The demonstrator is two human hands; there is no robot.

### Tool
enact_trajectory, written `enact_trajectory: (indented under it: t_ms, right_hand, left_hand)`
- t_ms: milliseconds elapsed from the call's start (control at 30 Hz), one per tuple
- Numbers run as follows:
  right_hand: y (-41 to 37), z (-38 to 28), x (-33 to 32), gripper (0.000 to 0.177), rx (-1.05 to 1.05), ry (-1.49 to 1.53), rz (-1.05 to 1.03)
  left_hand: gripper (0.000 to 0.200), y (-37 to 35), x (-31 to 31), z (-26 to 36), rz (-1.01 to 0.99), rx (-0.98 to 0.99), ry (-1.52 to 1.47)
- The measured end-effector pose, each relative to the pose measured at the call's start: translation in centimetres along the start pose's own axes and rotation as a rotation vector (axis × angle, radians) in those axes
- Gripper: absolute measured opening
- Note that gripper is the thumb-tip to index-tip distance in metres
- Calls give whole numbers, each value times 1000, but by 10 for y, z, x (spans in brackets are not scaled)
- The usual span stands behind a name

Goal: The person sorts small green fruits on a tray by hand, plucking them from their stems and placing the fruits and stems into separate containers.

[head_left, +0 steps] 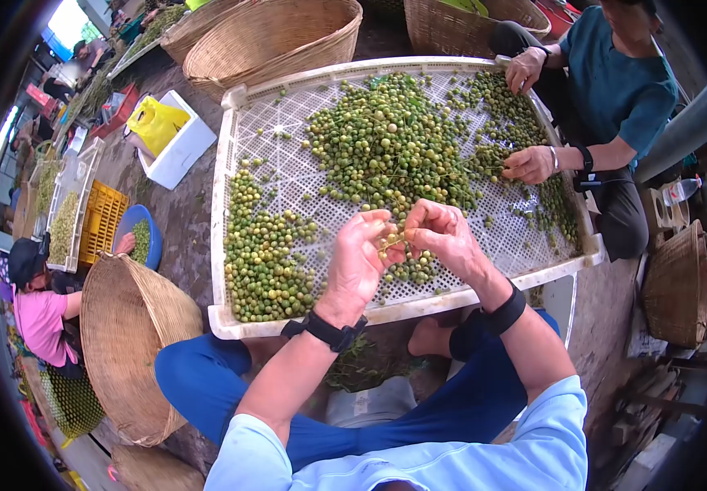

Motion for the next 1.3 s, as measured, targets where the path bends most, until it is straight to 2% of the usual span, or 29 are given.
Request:
enact_trajectory:
  t_ms: [100, 167, 333, 400, 500, 533, 567, 633, 767, 900, 967, 1033, 1100, 1167, 1233, 1300]
  right_hand:
    - [-1, -2, 2, 6, -26, -7, -22]
    - [-2, -3, 5, 6, -28, -20, -52]
    - [-3, -2, 7, 4, -38, 20, -61]
    - [-3, -4, 8, 5, -58, -14, -33]
    - [-2, -1, 4, 7, -89, 18, 52]
    - [-2, -3, 3, 9, -106, 32, 63]
    - [-2, -4, 2, 9, -108, 36, 66]
    - [-3, -8, 1, 11, -107, -32, 65]
    - [-3, -5, 1, 13, -101, -37, 20]
    - [-6, -11, 0, 12, -43, -52, -12]
    - [-8, -13, 0, 12, -34, -90, -12]
    - [-5, -11, 0, 12, -32, -125, -28]
    - [-5, -5, -2, 12, -52, -107, -48]
    - [-5, -10, 1, 12, -57, -100, -62]
    - [-6, -11, 0, 12, -25, -124, -45]
    - [-6, -8, 1, 12, -4, -111, -41]
  left_hand:
    - [14, -1, 6, -1, 26, -80, 110]
    - [14, 2, 3, -6, -104, 25, 220]
    - [13, 9, -14, -11, -54, 78, 224]
    - [13, 15, -23, -17, 120, -74, -208]
    - [12, 3, -6, -6, 113, 24, -32]
    - [17, 2, -6, -5, 23, -26, -18]
    - [17, 1, -7, -1, 23, -28, -13]
    - [20, -2, -4, 1, -131, -195, -43]
    - [19, 0, -10, 2, -150, -165, 100]
    - [13, -1, -14, 3, -208, -215, 146]
    - [13, -5, -15, 2, -196, -231, 142]
    - [19, -6, -17, 2, -286, -295, 104]
    - [21, -10, -13, 4, -223, -312, 121]
    - [22, -10, -17, 0, -363, -433, -10]
    - [19, -8, -21, -7, -302, -400, -43]
    - [16, -3, -25, -9, -127, -195, -9]
Point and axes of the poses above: each hand's wrist, its own y-axis towards the middle knuckle, its own x-axis out of the palm, z = x × y, the point moved 2 cm from there along y, towards the middle knuckle, and after that the axes turned 4 degrees about z, right-handed, at the moved point
